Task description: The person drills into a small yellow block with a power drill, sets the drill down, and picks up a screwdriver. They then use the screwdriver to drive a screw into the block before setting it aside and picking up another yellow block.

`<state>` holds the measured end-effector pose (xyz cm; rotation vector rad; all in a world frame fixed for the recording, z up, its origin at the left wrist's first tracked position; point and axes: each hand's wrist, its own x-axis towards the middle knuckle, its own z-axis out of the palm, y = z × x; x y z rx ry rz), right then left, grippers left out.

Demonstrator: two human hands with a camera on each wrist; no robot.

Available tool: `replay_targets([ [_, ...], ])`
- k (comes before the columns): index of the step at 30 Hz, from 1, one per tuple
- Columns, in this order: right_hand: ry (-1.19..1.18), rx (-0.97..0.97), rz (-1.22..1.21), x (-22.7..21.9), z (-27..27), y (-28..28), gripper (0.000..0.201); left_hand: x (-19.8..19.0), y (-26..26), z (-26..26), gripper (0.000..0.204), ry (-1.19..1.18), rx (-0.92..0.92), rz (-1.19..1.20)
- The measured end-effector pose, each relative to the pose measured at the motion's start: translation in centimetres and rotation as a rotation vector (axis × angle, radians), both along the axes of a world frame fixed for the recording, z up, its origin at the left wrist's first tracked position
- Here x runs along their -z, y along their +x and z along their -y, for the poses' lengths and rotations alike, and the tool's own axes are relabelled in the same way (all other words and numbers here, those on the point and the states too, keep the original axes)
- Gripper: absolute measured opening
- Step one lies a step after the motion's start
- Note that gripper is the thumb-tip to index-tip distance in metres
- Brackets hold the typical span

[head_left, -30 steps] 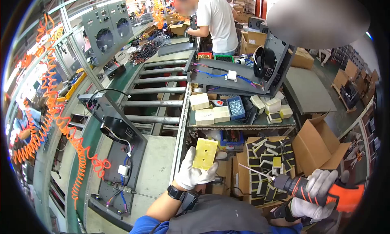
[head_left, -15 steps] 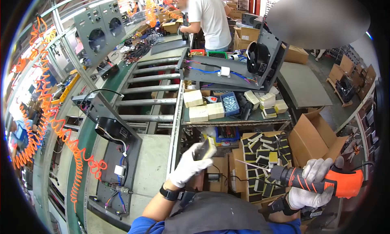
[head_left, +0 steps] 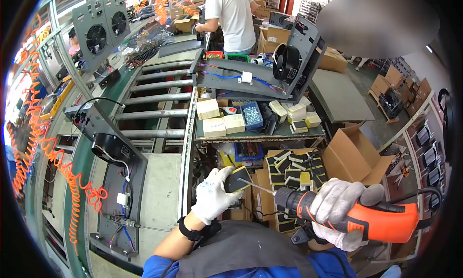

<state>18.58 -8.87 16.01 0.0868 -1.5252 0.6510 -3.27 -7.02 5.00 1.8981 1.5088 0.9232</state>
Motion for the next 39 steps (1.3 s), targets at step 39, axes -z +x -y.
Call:
replay_targets([
  [39, -0.476, 0.101, 0.082, 0.7, -0.7, -3.1, 0.065, 5.8, -1.6, 0.4, 0.059, -0.085, 0.089, -0.075],
])
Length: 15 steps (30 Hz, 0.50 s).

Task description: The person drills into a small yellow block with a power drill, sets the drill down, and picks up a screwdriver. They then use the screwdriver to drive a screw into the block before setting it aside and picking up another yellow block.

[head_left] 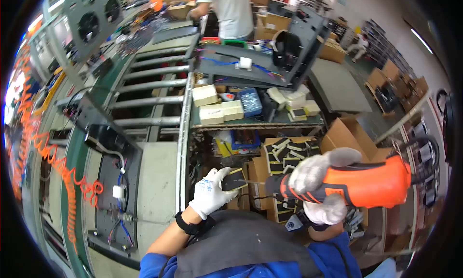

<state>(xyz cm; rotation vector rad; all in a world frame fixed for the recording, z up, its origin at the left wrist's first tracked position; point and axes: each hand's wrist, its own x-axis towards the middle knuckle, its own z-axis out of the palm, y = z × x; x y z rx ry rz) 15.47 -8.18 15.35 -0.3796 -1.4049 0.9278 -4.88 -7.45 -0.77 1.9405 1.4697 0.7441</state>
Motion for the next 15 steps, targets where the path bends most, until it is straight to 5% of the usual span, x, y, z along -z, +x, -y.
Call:
replay_targets([
  [3, -0.003, -0.006, -0.131, 2.1, -0.5, -0.9, 0.065, 3.9, -4.2, 0.5, 0.06, 0.02, -0.178, -0.057],
  [6, -0.113, 0.014, -0.068, 5.1, -1.4, -3.0, 0.067, 9.8, -10.2, 2.6, 0.063, -0.231, -0.467, -0.279],
  [9, -0.301, -0.088, -0.005, 8.2, -2.6, -6.6, 0.069, 16.0, -14.6, 4.4, 0.065, -0.201, -0.746, -0.314],
  [15, -0.338, -0.334, 0.018, 12.4, -5.7, -16.5, 0.065, 20.3, -16.9, 5.2, 0.079, -0.256, -0.842, -0.151],
])
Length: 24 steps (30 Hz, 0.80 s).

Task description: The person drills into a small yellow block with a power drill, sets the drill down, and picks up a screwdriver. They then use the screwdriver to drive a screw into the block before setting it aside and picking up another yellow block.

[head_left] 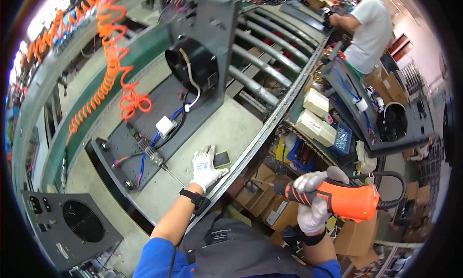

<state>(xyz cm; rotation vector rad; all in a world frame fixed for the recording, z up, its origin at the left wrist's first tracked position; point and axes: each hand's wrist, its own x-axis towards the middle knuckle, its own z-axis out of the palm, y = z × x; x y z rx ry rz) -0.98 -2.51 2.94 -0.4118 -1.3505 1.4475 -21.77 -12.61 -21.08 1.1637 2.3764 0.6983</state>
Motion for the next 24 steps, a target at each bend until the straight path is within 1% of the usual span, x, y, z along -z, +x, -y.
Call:
replay_targets([
  [1, 0.017, -0.055, 0.004, 0.9, -0.3, -1.6, 0.065, 0.6, 0.0, 0.3, 0.081, 0.093, -0.026, 0.013],
  [2, 0.031, -0.11, 0.006, 1.8, -0.7, -3.1, 0.066, 1.0, 0.0, 0.6, 0.081, 0.073, -0.046, 0.041],
  [3, 0.069, -0.155, 0.025, 2.8, -1.1, -4.3, 0.068, 1.3, -0.2, 0.7, 0.08, 0.109, -0.045, 0.065],
  [4, 0.06, -0.195, 0.024, 3.6, -1.3, -5.5, 0.066, 1.2, -0.4, 0.8, 0.079, 0.146, -0.042, 0.087],
  [5, 0.091, -0.236, 0.044, 4.2, -1.8, -6.5, 0.065, 0.7, -0.3, 0.7, 0.069, 0.112, -0.06, 0.072],
  [6, 0.128, -0.277, 0.059, 4.9, -2.1, -7.5, 0.063, 0.7, -0.4, 0.6, 0.069, 0.101, -0.07, 0.09],
  [7, 0.067, -0.277, 0.029, 5.6, -1.8, -8.5, 0.062, 0.8, -0.4, 0.4, 0.065, 0.098, -0.078, 0.096],
  [9, 0.077, -0.308, 0.053, 6.5, -2.2, -9.7, 0.063, 0.6, -0.5, 0.1, 0.057, 0.098, -0.099, 0.091],
  [10, 0.095, -0.329, 0.062, 7.0, -2.3, -10.2, 0.063, 0.6, -0.4, -0.1, 0.057, 0.09, -0.109, 0.1],
  [12, 0.103, -0.349, 0.07, 7.9, -2.3, -10.6, 0.063, 0.6, -0.5, -0.3, 0.055, 0.044, -0.119, 0.124],
  [14, 0.188, -0.292, 0.162, 8.2, -2.1, -11.0, 0.068, 0.6, -0.6, -0.3, 0.053, 0.04, -0.127, 0.116],
  [16, 0.197, -0.295, 0.176, 8.1, -2.1, -11.4, 0.068, 0.7, -0.5, -0.4, 0.051, 0.027, -0.119, 0.087],
  [20, 0.242, -0.269, 0.165, 8.4, -2.0, -11.6, 0.067, 0.4, -0.5, -0.5, 0.048, 0.034, -0.129, 0.115],
  [22, 0.248, -0.295, 0.195, 8.3, -2.2, -11.3, 0.066, 0.5, -0.4, -0.5, 0.046, 0.057, -0.148, 0.093],
  [24, 0.189, -0.418, 0.094, 8.5, -2.2, -10.9, 0.068, 0.7, -0.4, -0.5, 0.046, 0.06, -0.151, 0.111],
])
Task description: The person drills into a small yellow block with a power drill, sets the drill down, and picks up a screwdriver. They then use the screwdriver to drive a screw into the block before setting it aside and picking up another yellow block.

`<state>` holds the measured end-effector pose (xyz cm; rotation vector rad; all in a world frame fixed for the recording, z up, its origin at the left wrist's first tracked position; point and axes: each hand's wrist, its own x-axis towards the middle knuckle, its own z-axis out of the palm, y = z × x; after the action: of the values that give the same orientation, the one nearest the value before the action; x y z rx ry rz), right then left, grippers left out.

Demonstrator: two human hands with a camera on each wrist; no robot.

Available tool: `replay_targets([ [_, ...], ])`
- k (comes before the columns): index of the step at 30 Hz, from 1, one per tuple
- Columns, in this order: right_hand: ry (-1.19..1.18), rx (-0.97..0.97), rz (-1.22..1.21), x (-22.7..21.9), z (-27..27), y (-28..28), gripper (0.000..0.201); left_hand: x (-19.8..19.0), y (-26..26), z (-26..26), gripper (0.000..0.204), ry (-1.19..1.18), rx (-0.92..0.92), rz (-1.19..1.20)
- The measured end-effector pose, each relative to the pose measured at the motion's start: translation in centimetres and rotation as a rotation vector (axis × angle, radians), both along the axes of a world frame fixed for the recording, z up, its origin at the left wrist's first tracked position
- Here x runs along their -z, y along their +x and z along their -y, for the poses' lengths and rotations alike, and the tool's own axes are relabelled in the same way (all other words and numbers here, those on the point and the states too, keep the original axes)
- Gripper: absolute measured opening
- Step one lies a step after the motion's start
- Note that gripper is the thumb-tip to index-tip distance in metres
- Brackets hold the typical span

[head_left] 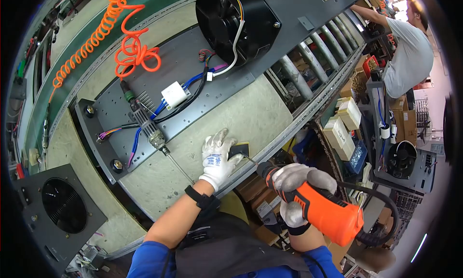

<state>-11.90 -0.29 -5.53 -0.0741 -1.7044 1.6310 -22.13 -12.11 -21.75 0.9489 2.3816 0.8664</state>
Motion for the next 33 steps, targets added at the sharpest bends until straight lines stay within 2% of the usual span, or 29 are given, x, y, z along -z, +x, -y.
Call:
replay_targets([
  [4, 0.067, -0.08, 0.02, -0.2, -0.2, 0.3, 0.069, -0.1, 0.1, -0.1, 0.046, 0.003, 0.0, -0.008],
  [5, 0.178, -0.014, 0.037, -0.5, 0.2, -0.4, 0.058, 0.0, 0.1, -0.1, 0.046, 0.004, -0.002, -0.01],
  [10, 0.227, -0.048, 0.032, -0.8, 0.3, 0.0, 0.055, 0.1, 0.1, -0.1, 0.045, 0.016, -0.002, -0.03],
  [12, 0.257, -0.155, 0.113, -1.6, 0.0, 0.2, 0.054, 0.0, 0.1, -0.2, 0.045, 0.029, -0.009, -0.03],
  [18, 0.26, -0.161, 0.138, -1.8, 0.0, -0.4, 0.052, -0.2, 0.0, -0.3, 0.046, 0.038, -0.016, -0.02],
  [20, 0.16, -0.111, 0.146, -1.6, -0.3, -0.5, 0.047, -0.3, 0.2, -0.2, 0.046, 0.029, -0.009, -0.011],
  [22, -0.021, 0.021, 0.11, -1.1, 0.5, -1.1, 0.04, -0.3, 0.1, -0.3, 0.047, 0.032, -0.007, -0.022],
  [24, -0.054, -0.002, 0.096, -0.8, 0.2, -1.3, 0.039, -0.3, 0.0, -0.3, 0.048, 0.033, -0.01, -0.027],
  [27, 0.048, -0.125, 0.115, -1.2, -0.6, -1.7, 0.04, 0.0, 0.0, -0.1, 0.048, 0.03, -0.014, -0.04],
  [29, 0.129, -0.121, 0.159, -0.5, -0.9, -1.9, 0.036, 0.0, 0.0, -0.2, 0.049, 0.034, -0.011, -0.052],
  [30, 0.211, -0.117, 0.201, -0.3, -1.0, -2.0, 0.049, -0.1, -0.1, -0.3, 0.049, 0.023, -0.003, -0.04],
  [31, 0.211, -0.099, 0.271, -0.7, -0.7, -2.1, 0.048, -0.2, -0.3, -0.3, 0.049, 0.012, 0.004, -0.031],
  [33, 0.148, -0.081, 0.209, 0.1, -0.2, -2.6, 0.048, -0.4, -0.4, -0.5, 0.05, 0.001, -0.003, -0.029],
])
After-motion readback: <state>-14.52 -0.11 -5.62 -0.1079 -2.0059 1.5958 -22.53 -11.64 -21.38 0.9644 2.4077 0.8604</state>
